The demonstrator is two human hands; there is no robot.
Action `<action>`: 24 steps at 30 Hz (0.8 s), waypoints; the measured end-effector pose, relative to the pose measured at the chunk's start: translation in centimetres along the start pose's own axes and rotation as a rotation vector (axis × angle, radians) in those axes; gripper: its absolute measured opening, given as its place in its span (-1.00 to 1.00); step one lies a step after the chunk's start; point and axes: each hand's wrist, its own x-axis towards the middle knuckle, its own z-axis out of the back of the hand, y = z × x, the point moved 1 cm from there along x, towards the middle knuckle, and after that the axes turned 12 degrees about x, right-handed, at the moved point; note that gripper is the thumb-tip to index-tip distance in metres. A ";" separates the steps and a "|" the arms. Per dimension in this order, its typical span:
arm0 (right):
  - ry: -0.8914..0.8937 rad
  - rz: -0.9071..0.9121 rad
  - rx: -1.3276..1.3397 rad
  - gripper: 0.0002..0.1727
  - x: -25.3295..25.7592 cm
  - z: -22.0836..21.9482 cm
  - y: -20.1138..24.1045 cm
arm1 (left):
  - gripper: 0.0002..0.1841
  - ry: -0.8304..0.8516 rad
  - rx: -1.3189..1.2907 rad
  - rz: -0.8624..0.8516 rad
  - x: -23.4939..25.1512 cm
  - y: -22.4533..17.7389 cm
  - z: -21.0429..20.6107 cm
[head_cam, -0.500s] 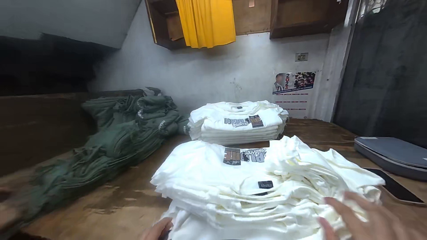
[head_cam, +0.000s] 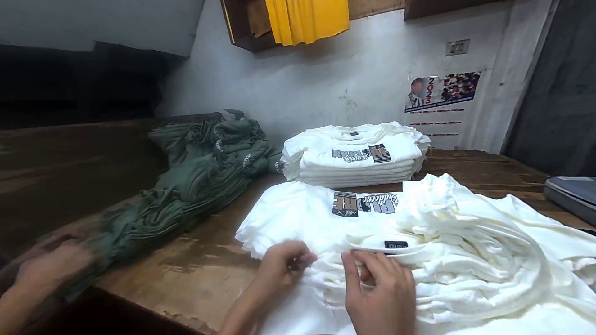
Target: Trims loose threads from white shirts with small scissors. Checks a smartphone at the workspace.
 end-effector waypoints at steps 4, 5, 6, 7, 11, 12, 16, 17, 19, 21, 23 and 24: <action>-0.028 -0.025 0.027 -0.58 0.4 -1.2 0.0 | -0.65 -0.159 -0.081 0.030 -1.4 -0.8 -0.9; -0.045 -0.003 0.059 -0.67 0.5 -1.7 -0.1 | -0.68 -0.176 -0.106 0.056 -1.3 -1.0 -0.5; -0.065 0.024 0.118 -0.75 0.4 -2.0 -0.2 | -0.70 -0.186 -0.114 0.083 -1.0 -1.2 0.1; -0.078 0.050 0.190 -0.81 0.2 -2.0 -0.2 | -0.70 -0.189 -0.102 0.103 -0.7 -1.5 0.7; -0.028 0.127 0.358 -0.87 -1.3 -0.7 -1.0 | -0.56 -0.093 0.035 -0.050 1.0 -2.6 3.8; -0.029 0.142 0.375 -0.88 -1.7 -0.6 -1.2 | -0.64 -0.084 0.090 -0.131 1.5 -2.8 4.3; -0.067 0.168 0.414 -0.90 -2.0 -0.6 -1.6 | -0.81 -0.213 0.348 -0.384 3.2 -3.7 4.6; -0.073 0.169 0.421 -0.90 -2.0 -0.6 -1.6 | -0.77 -0.222 0.413 -0.428 3.4 -4.0 4.5; -0.084 0.173 0.434 -0.90 -1.9 -0.7 -1.6 | -0.68 -0.215 0.509 -0.512 3.7 -4.7 4.1; -0.091 0.177 0.438 -0.90 -1.8 -0.8 -1.7 | -0.62 -0.201 0.565 -0.565 3.8 -5.2 3.5; -0.094 0.182 0.439 -0.90 -1.9 -0.9 -1.7 | -0.63 -0.200 0.593 -0.592 4.0 -5.3 3.0; -0.089 0.185 0.441 -0.91 -1.9 -0.9 -1.7 | -0.65 -0.201 0.593 -0.589 4.0 -5.2 3.0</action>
